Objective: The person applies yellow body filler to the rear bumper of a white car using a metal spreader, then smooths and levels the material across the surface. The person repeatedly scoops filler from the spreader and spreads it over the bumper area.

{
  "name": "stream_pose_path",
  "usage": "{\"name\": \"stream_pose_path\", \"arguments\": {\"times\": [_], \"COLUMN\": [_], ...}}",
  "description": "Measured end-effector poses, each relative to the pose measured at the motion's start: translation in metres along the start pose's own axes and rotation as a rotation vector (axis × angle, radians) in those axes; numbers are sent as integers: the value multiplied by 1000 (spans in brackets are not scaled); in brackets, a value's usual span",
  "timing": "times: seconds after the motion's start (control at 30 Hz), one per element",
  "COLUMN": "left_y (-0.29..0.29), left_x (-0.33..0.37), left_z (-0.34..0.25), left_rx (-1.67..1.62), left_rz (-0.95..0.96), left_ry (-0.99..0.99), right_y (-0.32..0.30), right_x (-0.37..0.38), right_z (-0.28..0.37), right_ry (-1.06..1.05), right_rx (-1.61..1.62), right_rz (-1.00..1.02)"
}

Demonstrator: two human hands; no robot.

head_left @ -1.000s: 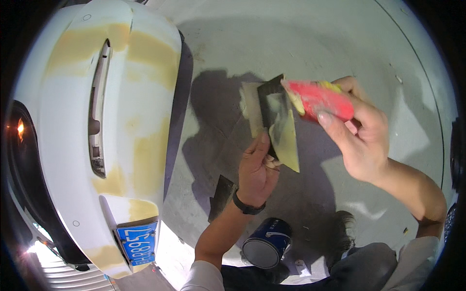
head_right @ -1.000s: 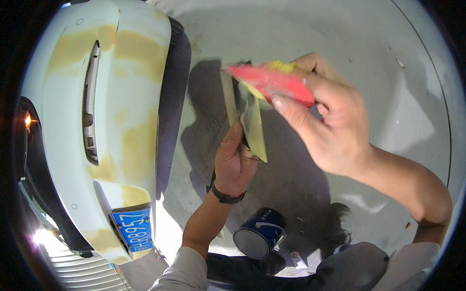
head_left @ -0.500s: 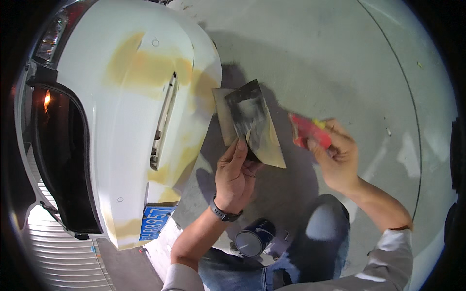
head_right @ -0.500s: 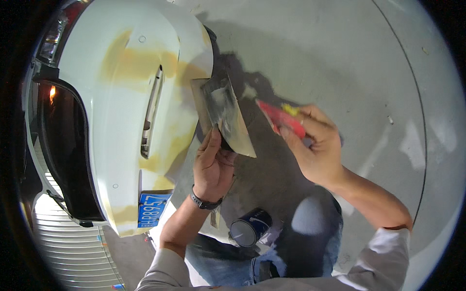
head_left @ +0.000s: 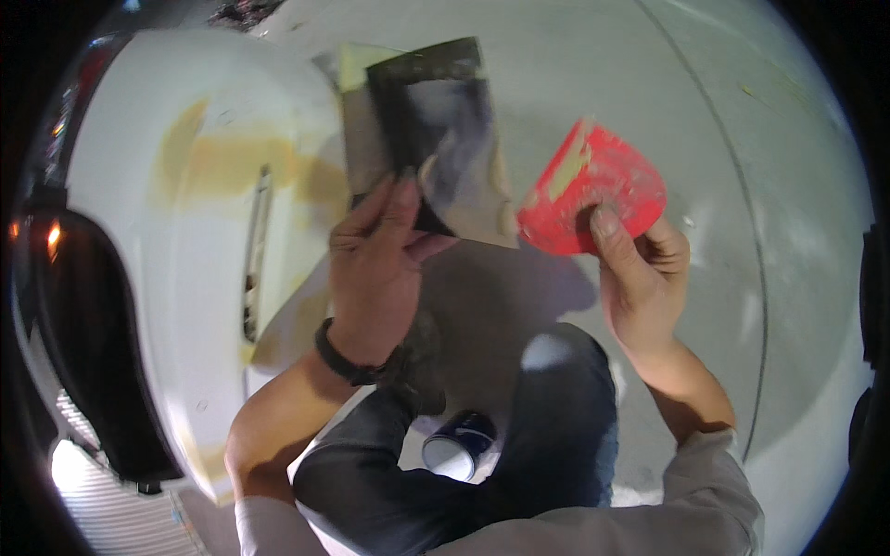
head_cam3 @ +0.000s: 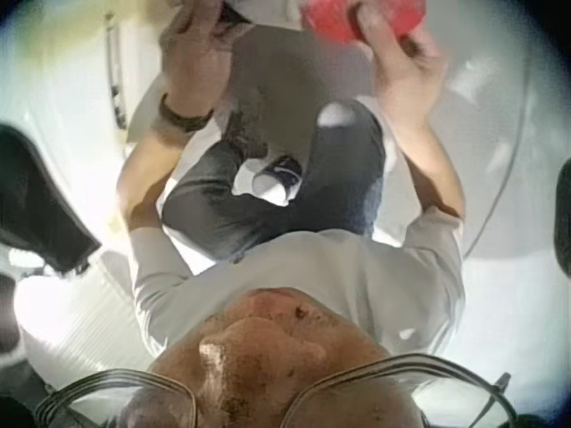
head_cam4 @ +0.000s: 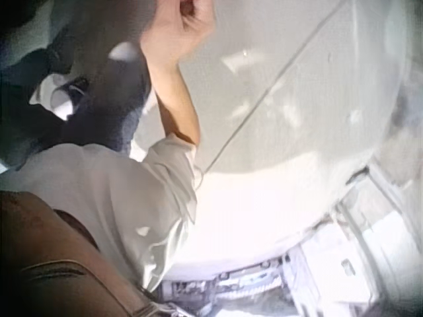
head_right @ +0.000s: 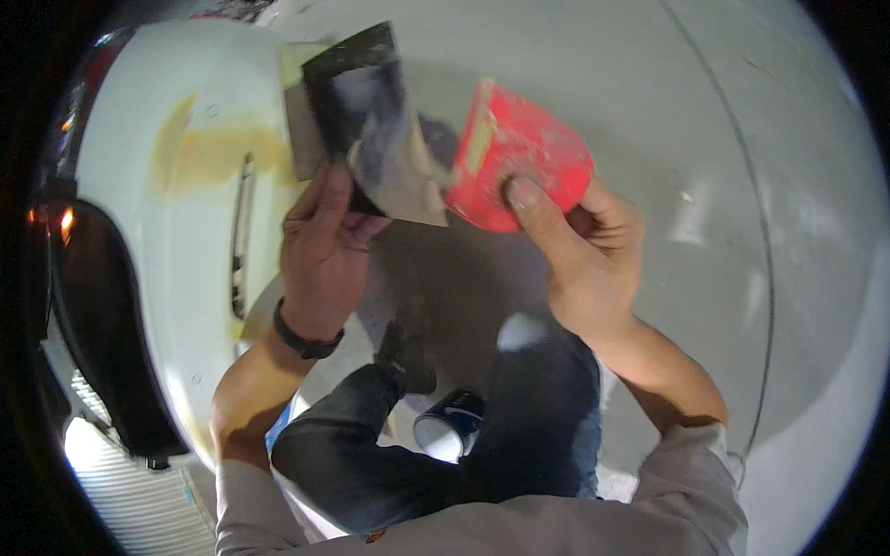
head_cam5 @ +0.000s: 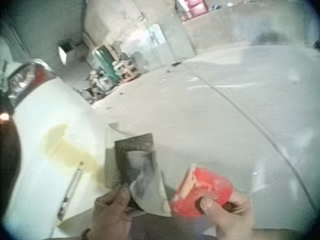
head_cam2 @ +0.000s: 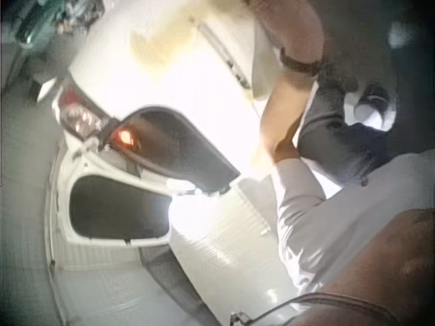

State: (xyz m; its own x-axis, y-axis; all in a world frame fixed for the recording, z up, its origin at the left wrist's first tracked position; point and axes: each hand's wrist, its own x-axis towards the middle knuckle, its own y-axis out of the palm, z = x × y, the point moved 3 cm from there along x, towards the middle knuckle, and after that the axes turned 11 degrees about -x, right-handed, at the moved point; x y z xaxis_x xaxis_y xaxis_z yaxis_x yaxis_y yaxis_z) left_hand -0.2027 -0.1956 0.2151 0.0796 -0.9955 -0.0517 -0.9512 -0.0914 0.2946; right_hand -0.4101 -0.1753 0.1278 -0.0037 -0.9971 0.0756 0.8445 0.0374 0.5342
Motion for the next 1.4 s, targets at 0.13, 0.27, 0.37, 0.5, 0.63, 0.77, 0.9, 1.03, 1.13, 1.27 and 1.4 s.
{"name": "stream_pose_path", "arguments": {"times": [0.13, 0.27, 0.37, 0.5, 0.63, 0.77, 0.9, 1.03, 1.13, 1.27, 1.4], "left_y": [24, 29, 28, 25, 32, -4, -39, -51, -69, -102, -105], "left_x": [28, 63, 79, 96, 78, 79, 67, 51, 52, 69, 63], "left_z": [15, 48, 97, 125, 145, 166, 186, 190, 186, 177, 173], "left_rx": [-83, -168, -236, -399, -338, -478, -578, -386, -293, -158, 85], "left_rz": [66, 74, 74, 181, 117, 15, 84, 194, 161, 25, -109], "left_ry": [24, 68, 8, 22, -182, -245, -434, -395, -433, -188, -111], "right_y": [8, -21, -50, -33, -35, -86, -124, -84, -51, -72, -71], "right_x": [8, 18, 22, 43, 44, 16, 56, 108, 85, 70, 91], "right_z": [17, -4, -19, -11, 7, -62, -84, -76, -110, -144, -110], "right_ry": [-165, -120, -131, -65, -274, -37, 102, -81, 64, 347, -244], "right_rx": [-214, -270, -456, -749, -489, -713, -326, 86, 5, -298, -977], "right_rz": [91, -152, -240, -93, -133, 43, 46, 184, 262, 132, 289]}}
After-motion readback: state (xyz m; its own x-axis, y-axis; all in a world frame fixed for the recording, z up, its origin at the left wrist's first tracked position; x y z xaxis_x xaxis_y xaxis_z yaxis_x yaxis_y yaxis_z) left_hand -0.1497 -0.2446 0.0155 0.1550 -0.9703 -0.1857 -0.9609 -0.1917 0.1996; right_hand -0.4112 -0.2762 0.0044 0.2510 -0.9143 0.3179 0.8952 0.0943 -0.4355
